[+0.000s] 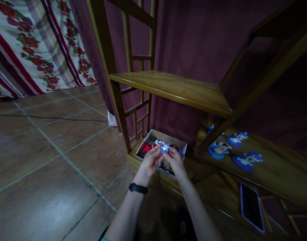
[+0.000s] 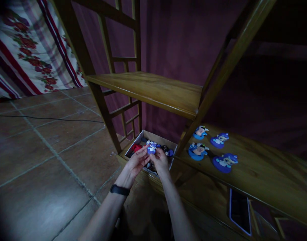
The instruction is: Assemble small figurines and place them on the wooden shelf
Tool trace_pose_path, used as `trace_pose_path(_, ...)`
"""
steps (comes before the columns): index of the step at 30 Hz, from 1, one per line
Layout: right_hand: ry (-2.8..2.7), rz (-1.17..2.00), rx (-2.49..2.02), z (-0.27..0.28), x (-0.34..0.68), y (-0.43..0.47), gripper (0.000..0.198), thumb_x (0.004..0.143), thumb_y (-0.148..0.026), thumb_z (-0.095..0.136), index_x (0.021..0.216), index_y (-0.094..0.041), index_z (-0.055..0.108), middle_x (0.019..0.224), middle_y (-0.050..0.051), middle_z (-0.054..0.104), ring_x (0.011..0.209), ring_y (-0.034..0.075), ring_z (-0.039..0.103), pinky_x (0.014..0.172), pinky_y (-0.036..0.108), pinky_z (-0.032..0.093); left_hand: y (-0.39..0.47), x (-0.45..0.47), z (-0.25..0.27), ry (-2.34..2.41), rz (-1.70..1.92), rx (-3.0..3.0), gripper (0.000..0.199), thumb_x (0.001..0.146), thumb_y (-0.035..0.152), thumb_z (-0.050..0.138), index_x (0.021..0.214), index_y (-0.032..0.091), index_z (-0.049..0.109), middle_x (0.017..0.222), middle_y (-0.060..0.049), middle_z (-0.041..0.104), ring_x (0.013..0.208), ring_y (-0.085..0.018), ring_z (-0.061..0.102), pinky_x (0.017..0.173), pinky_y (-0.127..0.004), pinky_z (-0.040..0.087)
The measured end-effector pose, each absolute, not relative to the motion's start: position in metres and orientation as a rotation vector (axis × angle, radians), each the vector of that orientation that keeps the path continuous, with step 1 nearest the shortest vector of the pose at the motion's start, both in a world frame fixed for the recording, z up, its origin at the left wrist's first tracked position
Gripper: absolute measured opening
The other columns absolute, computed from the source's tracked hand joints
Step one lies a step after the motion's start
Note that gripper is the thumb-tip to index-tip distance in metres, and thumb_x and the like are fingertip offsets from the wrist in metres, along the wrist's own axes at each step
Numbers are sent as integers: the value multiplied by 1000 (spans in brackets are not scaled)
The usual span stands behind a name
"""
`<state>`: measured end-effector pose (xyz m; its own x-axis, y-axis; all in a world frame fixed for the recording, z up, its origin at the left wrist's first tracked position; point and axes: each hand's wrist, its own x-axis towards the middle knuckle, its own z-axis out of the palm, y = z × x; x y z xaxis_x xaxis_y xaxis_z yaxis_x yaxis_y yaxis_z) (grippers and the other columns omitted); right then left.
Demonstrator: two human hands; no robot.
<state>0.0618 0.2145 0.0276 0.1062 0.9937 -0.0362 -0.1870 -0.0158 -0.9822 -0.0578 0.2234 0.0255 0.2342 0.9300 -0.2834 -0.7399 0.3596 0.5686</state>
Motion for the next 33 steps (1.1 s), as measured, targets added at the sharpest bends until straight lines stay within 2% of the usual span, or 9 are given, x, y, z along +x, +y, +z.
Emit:
trace_pose_path(3, -1032, 1202, -1105, 20, 63, 218, 33, 62, -28, 70, 93, -21, 62, 91, 2, 68, 85, 17, 62, 82, 32, 48, 223, -57, 24, 604, 1189, 347, 35, 75, 10, 63, 109, 16, 63, 95, -8, 69, 80, -12, 64, 79, -26, 50)
trace_pose_path(11, -1075, 1143, -1137, 20, 63, 216, 45, 63, -24, 69, 107, -26, 58, 100, 2, 66, 94, 19, 61, 86, 33, 48, 224, -58, 21, 542, 1209, 419, 38, 73, 10, 65, 110, 16, 62, 108, -9, 65, 91, -15, 63, 82, -26, 49)
trace_pose_path(17, -1227, 968, -1138, 30, 61, 210, 44, 70, -25, 63, 114, -27, 57, 122, 5, 53, 97, 19, 60, 89, 35, 48, 224, -58, 21, 540, 1243, 428, 39, 72, 9, 65, 110, 16, 62, 107, -9, 66, 90, -14, 63, 84, -26, 49)
trace_pose_path(21, -1359, 848, -1166, 35, 62, 206, 43, 76, -23, 55, 119, -29, 54, 124, 6, 50, 108, 21, 53, 92, 37, 47, 225, -58, 21, 540, 1245, 435, 38, 72, 7, 65, 108, 15, 63, 104, -9, 67, 88, -13, 64, 85, -25, 48)
trace_pose_path(24, -1423, 776, -1182, 37, 62, 203, 43, 79, -21, 52, 120, -30, 53, 124, 5, 50, 118, 23, 46, 100, 40, 40, 225, -58, 22, 566, 1264, 429, 35, 70, 5, 65, 104, 14, 65, 101, -9, 68, 85, -13, 64, 85, -25, 48)
trace_pose_path(28, -1478, 717, -1188, 37, 61, 201, 44, 81, -21, 49, 123, -31, 50, 126, 5, 49, 121, 23, 43, 105, 41, 34, 223, -58, 25, 601, 1283, 425, 32, 70, 5, 65, 100, 14, 66, 101, -9, 68, 84, -13, 65, 84, -25, 49)
trace_pose_path(33, -1445, 755, -1171, 38, 60, 201, 41, 81, -25, 52, 122, -31, 52, 127, 5, 48, 116, 22, 49, 101, 39, 40, 223, -58, 27, 609, 1278, 442, 33, 71, 7, 65, 103, 14, 66, 103, -10, 68, 86, -15, 65, 81, -25, 50)
